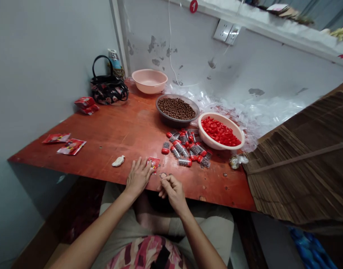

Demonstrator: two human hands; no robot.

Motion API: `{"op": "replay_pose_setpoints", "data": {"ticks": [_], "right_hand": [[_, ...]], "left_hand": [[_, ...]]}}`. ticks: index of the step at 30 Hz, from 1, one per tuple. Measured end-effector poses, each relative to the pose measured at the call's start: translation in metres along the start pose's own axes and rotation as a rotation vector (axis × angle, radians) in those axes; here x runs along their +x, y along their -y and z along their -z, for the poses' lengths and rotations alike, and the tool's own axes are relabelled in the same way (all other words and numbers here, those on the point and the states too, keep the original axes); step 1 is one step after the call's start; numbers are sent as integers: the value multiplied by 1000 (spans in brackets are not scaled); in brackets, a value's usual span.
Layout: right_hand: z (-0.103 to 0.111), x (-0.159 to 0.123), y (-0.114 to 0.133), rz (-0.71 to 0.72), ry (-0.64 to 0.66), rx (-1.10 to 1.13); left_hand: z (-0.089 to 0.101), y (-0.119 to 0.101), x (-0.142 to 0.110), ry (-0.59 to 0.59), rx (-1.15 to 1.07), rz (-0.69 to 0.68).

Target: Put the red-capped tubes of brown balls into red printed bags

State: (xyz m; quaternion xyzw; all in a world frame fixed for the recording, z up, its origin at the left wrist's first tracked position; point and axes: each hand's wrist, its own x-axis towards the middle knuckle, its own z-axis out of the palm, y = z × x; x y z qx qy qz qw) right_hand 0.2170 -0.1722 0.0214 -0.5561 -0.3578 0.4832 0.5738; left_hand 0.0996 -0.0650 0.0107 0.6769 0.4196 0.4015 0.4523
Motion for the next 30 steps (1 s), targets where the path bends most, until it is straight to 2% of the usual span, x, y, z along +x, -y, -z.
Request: {"op": "replay_pose_setpoints", "data": {"ticks": [3, 6, 10, 12, 16, 18, 21, 24, 27, 30], "right_hand": [[1, 2, -1, -4, 12, -28], [1, 7, -2, 3, 19, -62], [-2, 22, -3, 90, -147, -134], [-4, 31, -1, 128, -223, -110], [-3, 41, 3, 143, -157, 60], [-1, 42, 6, 135, -140, 116], [1, 42, 11, 104, -131, 129], [-1, 45, 13, 97, -104, 79], [-6, 53, 12, 143, -120, -70], [-9, 61, 7, 232, -190, -420]], "left_hand": [[-6, 11, 3, -13, -4, -2], [-6, 11, -1, -13, 18, -33], [-4, 8, -6, -35, 3, -86], [-4, 7, -10, -34, 32, -155], [-6, 5, -20, 40, 135, -310], [-7, 0, -24, 34, 109, -222], [-4, -9, -23, 26, -66, 91], [1, -13, -20, 106, -309, 318], [12, -13, -19, 80, -512, 456], [26, -11, -21, -20, -585, 570]]}}
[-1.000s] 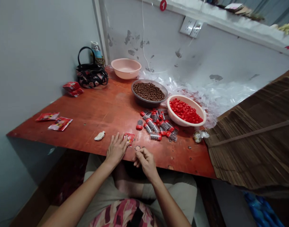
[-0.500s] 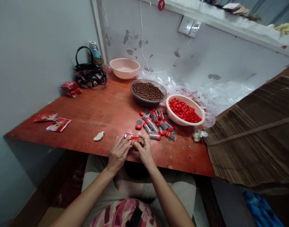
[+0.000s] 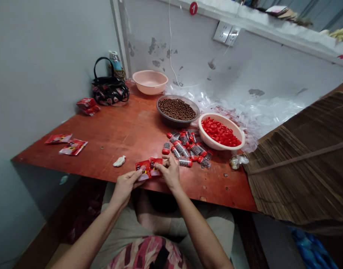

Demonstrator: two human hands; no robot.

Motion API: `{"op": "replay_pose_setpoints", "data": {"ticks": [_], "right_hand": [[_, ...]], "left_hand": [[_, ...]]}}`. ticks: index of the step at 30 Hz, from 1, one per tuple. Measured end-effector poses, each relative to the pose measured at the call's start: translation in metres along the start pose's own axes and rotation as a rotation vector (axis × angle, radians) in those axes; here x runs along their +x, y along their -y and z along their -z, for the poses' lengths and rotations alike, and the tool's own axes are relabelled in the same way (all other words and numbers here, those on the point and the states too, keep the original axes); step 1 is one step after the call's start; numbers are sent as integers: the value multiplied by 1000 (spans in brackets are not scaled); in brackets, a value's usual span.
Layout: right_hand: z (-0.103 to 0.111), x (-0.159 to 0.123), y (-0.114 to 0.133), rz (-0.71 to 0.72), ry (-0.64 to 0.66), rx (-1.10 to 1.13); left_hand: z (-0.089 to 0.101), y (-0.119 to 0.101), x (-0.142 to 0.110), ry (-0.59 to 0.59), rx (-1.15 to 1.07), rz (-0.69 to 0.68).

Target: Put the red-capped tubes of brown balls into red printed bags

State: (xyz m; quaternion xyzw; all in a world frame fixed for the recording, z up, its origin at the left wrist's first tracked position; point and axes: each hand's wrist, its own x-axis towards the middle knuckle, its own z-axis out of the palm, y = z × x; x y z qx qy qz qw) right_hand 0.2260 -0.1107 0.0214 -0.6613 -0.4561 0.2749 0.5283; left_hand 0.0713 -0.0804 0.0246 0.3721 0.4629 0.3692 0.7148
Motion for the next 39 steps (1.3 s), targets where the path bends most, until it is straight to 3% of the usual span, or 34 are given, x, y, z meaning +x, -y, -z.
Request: {"op": "replay_pose_setpoints", "data": {"ticks": [4, 9, 15, 19, 23, 25, 28, 30, 33, 39], "right_hand": [[-2, 7, -5, 195, 8, -550], [12, 37, -2, 326, -28, -868], [30, 95, -5, 606, 319, -1085], [32, 111, -6, 606, 425, -1019], [34, 79, 0, 499, 315, -883], [33, 45, 5, 271, 203, -472], [28, -10, 10, -13, 262, 41], [22, -36, 12, -133, 264, 198], [15, -55, 14, -185, 194, 256], [19, -55, 17, -150, 99, 246]], "left_hand": [[7, -5, -5, -45, -20, 61], [4, -6, -5, -62, -106, 77], [6, 0, 1, -86, -274, 118], [3, 1, 5, -153, -421, 135], [-6, -2, 10, -202, -571, 142], [-12, -3, 13, -201, -620, 153], [-23, -2, 17, -188, -660, 170], [-31, -1, 17, -172, -657, 184], [-44, 0, 14, -131, -633, 187], [-60, 1, 5, -50, -603, 168]]}}
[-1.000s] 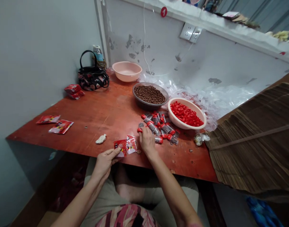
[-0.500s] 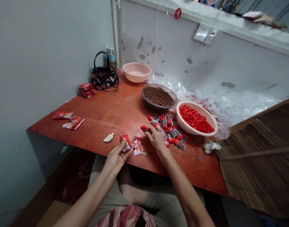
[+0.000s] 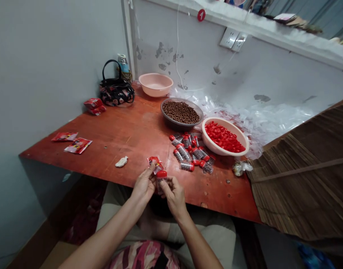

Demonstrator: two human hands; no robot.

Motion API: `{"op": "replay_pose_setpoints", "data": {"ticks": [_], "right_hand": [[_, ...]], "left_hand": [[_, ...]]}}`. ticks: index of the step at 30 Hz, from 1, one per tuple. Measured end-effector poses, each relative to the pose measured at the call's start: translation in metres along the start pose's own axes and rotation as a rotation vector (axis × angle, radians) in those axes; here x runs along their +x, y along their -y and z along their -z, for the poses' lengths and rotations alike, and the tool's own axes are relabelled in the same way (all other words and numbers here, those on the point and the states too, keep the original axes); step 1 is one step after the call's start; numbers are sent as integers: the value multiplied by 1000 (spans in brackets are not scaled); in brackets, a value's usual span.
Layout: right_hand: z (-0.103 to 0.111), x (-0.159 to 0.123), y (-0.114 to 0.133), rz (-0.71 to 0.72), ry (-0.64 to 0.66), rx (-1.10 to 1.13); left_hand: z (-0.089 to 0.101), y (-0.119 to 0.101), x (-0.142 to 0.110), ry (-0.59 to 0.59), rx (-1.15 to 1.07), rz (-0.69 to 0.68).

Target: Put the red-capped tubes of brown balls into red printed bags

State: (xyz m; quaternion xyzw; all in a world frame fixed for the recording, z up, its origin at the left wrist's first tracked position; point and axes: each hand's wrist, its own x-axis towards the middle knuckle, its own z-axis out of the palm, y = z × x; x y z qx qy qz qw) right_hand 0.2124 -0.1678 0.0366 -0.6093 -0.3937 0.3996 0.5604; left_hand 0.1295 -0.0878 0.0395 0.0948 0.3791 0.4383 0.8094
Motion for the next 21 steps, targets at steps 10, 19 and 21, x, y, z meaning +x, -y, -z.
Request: {"op": "replay_pose_setpoints", "data": {"ticks": [10, 19, 21], "right_hand": [[5, -1, -3, 46, -74, 66], [5, -1, -6, 180, -140, -125], [7, 2, -9, 118, -96, -16]], "left_hand": [[-6, 3, -11, 258, 207, -48], [-4, 2, -8, 265, 381, -10], [-4, -2, -9, 293, 427, 2]]}}
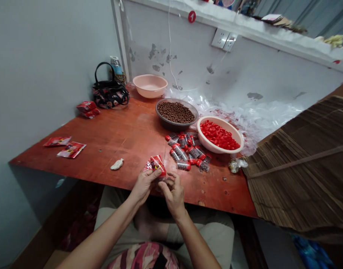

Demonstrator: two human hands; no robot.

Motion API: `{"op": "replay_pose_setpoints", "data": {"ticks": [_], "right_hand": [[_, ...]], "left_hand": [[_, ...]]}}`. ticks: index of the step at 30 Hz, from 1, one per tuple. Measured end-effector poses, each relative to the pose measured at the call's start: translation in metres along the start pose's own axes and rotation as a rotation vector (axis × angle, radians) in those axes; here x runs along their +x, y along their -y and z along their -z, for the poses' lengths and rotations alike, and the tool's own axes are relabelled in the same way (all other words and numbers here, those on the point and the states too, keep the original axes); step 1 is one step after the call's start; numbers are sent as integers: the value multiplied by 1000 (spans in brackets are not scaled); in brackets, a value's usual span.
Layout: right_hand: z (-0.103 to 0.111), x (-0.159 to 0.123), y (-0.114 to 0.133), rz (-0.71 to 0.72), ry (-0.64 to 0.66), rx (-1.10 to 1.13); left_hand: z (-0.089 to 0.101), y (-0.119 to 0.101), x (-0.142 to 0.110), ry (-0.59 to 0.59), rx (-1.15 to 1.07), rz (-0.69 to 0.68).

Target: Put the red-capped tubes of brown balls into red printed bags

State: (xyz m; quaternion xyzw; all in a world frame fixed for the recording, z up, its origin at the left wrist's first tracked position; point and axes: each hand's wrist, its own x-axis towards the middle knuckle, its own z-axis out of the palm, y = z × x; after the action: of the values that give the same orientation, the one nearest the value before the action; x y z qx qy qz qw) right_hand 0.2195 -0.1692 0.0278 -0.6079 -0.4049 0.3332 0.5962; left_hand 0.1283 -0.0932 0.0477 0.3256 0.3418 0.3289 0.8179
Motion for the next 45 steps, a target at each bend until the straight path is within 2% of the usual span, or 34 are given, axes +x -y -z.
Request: {"op": "replay_pose_setpoints", "data": {"ticks": [4, 6, 9, 11, 16, 19, 22, 24, 27, 29, 32, 36, 38, 42, 45], "right_hand": [[3, 5, -5, -161, 89, 239], [5, 6, -4, -127, 62, 172], [6, 6, 0, 7, 26, -71], [8, 7, 2, 33, 52, -115], [10, 11, 1, -115, 150, 157], [9, 9, 0, -60, 77, 50], [7, 7, -1, 49, -5, -135], [7, 8, -3, 9, 2, -83], [10, 11, -6, -148, 59, 174], [12, 11, -5, -200, 78, 272], [11, 8, 1, -127, 48, 154], [6, 5, 9, 34, 55, -105], [6, 5, 8, -4, 77, -48], [8, 1, -1, -174, 69, 191], [7, -5, -5, -111, 25, 84]], "left_hand": [[3, -4, 2, 110, 86, 68], [4, -3, 5, 115, 117, 57], [4, 1, 9, 28, 139, 4], [3, 2, 9, 7, 126, 1], [5, -1, 6, 129, 104, 96], [7, -1, 7, 110, 134, 102], [6, 4, 9, 4, 138, 41], [3, 7, 8, -17, 107, 3], [0, 6, 3, 92, 68, 60], [1, 4, 1, 152, 78, 118], [3, 2, 1, 121, 73, 150], [3, 8, 4, 8, -15, 70], [3, 13, 3, 49, -29, 67], [6, 18, -1, 169, 9, 120], [10, 18, -1, 146, 83, 137]]}}
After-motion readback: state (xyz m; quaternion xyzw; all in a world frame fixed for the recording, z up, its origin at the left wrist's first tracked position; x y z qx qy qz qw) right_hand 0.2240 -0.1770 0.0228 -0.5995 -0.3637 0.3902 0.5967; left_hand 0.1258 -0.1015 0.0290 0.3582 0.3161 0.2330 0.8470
